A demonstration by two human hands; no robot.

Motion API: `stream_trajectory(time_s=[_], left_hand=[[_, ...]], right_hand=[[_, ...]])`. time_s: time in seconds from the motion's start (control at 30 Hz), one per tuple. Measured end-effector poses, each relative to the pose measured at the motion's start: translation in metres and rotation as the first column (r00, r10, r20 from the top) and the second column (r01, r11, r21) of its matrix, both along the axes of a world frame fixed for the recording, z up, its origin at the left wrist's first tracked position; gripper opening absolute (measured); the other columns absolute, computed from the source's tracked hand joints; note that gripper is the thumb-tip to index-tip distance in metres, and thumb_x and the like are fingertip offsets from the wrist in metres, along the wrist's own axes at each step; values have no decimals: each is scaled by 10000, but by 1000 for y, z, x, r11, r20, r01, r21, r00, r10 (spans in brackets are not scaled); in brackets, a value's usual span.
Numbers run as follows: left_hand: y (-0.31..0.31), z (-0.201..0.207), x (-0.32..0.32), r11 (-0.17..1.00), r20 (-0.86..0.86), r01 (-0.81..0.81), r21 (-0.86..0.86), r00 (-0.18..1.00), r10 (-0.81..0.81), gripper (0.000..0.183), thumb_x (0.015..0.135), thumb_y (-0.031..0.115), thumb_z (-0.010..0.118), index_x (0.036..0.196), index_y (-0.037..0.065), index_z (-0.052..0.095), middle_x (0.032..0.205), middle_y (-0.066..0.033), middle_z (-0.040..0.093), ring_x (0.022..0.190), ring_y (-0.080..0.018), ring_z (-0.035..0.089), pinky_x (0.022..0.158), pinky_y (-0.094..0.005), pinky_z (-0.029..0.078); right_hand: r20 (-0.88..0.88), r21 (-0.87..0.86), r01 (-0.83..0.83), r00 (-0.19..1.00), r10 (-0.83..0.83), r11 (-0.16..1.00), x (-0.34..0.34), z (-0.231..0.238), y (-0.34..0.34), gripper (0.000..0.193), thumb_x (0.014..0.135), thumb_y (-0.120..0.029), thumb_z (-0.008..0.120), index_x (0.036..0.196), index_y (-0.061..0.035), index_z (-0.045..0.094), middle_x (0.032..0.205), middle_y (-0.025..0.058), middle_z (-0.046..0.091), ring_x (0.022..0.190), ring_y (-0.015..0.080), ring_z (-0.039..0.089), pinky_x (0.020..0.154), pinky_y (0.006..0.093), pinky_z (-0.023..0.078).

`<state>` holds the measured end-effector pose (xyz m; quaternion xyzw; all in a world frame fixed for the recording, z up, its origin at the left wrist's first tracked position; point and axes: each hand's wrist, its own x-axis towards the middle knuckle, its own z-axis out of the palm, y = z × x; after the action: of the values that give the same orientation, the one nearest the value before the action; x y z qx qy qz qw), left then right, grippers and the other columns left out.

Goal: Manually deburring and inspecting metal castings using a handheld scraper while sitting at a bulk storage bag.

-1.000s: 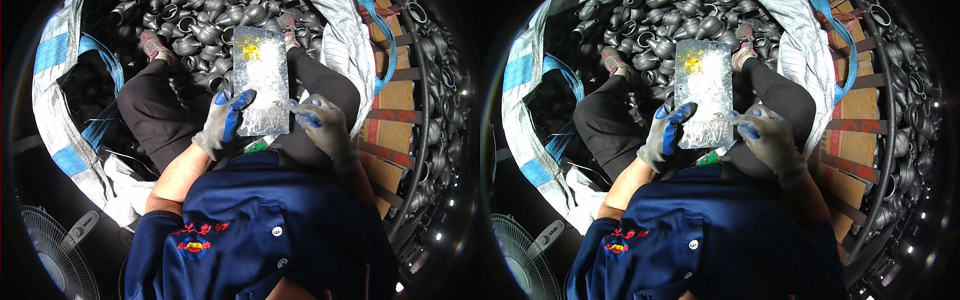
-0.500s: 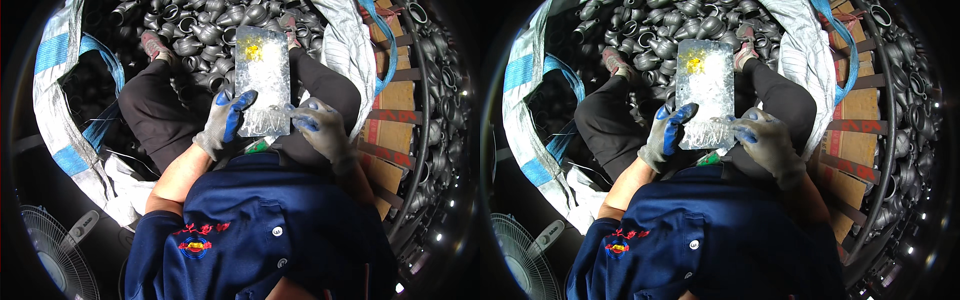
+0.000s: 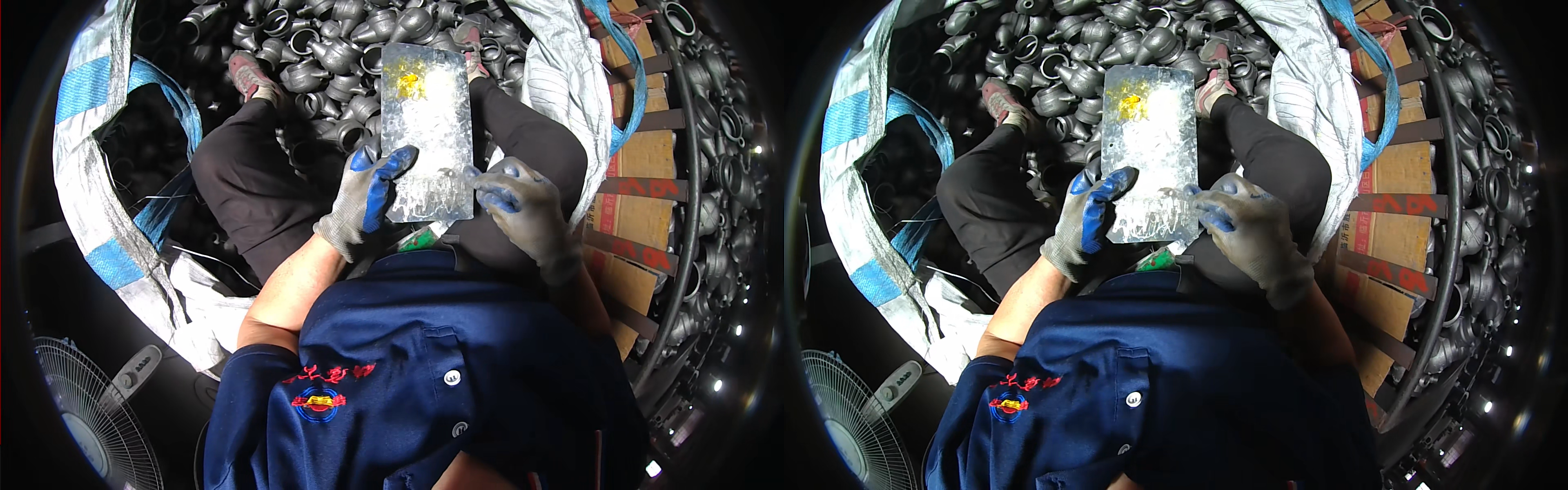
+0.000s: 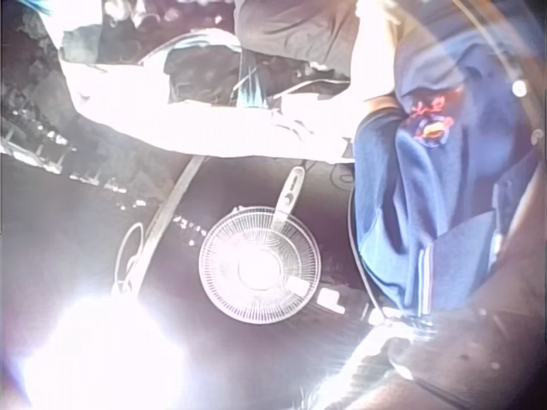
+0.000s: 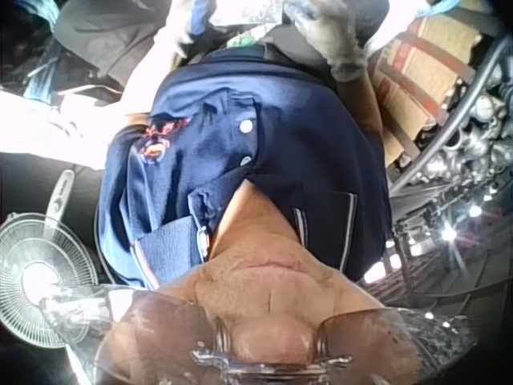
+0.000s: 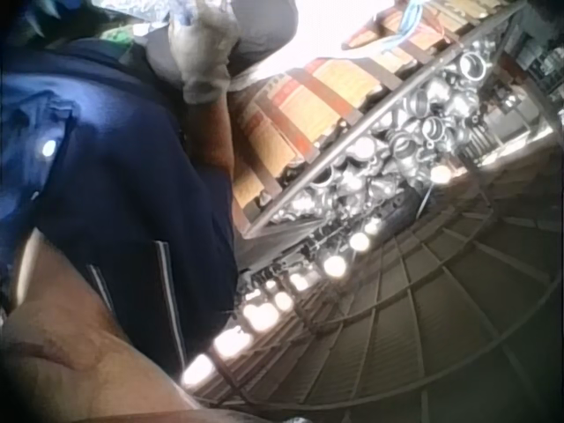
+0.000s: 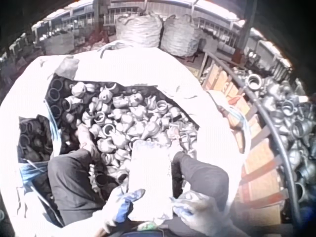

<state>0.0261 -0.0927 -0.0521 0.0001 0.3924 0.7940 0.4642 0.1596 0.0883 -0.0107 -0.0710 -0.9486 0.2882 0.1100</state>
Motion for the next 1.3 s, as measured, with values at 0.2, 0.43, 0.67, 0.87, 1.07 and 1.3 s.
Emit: stream_trajectory(time_s=[0.2, 0.43, 0.67, 0.87, 1.07, 1.3], left_hand=[[1, -2, -1, 1000, 43, -13, 20, 999, 12, 341, 895, 92, 571, 1216, -9, 517, 1064, -99, 628, 930, -174, 632, 797, -316, 525], [-2, 4, 0, 999, -116, 29, 26, 993, -26, 327, 893, 89, 570, 1203, -2, 518, 1067, -104, 630, 920, -181, 640, 793, -320, 532], [1, 1, -3, 999, 13, 45, 11, 999, -45, 320, 896, 95, 561, 1202, 10, 520, 1075, -100, 628, 935, -191, 641, 783, -332, 541], [5, 4, 0, 991, 102, -27, 130, 995, 14, 367, 893, 76, 548, 1252, 22, 495, 1092, -104, 623, 936, -204, 644, 797, -351, 546], [9, 8, -2, 999, 51, 22, -30, 998, -20, 401, 884, 57, 543, 1280, 37, 479, 1130, -106, 604, 967, -209, 632, 806, -352, 540], [9, 17, 7, 998, -109, 68, -3, 992, -68, 393, 883, 63, 547, 1269, 31, 482, 1115, -105, 610, 970, -197, 627, 817, -340, 532]], right_hand=[[76, 15, -2, 997, 1, 1000, -4, 4, -3, 280, 670, 11, 723, 927, -92, 683, 833, 99, 612, 762, 287, 623, 679, 357, 500], [75, -20, -36, 996, 38, 999, -2, 4, 0, 270, 677, 3, 724, 927, -82, 670, 835, 98, 611, 760, 295, 624, 672, 356, 498], [52, 145, -2, 999, -6, 989, 4, -4, -2, 244, 690, -4, 717, 920, -66, 667, 847, 96, 617, 762, 280, 627, 668, 345, 502], [32, -144, 88, 996, -85, 986, 10, -5, 3, 330, 682, -23, 713, 993, -128, 677, 887, 83, 630, 787, 285, 633, 697, 372, 521], [46, -64, 66, 997, -63, 996, 13, -2, -4, 271, 709, -42, 701, 972, -102, 671, 874, 87, 623, 775, 293, 628, 692, 375, 519], [75, 65, -12, 997, 7, 998, 12, 2, -3, 235, 733, -79, 684, 962, -132, 673, 859, 67, 594, 798, 275, 611, 706, 381, 509]])
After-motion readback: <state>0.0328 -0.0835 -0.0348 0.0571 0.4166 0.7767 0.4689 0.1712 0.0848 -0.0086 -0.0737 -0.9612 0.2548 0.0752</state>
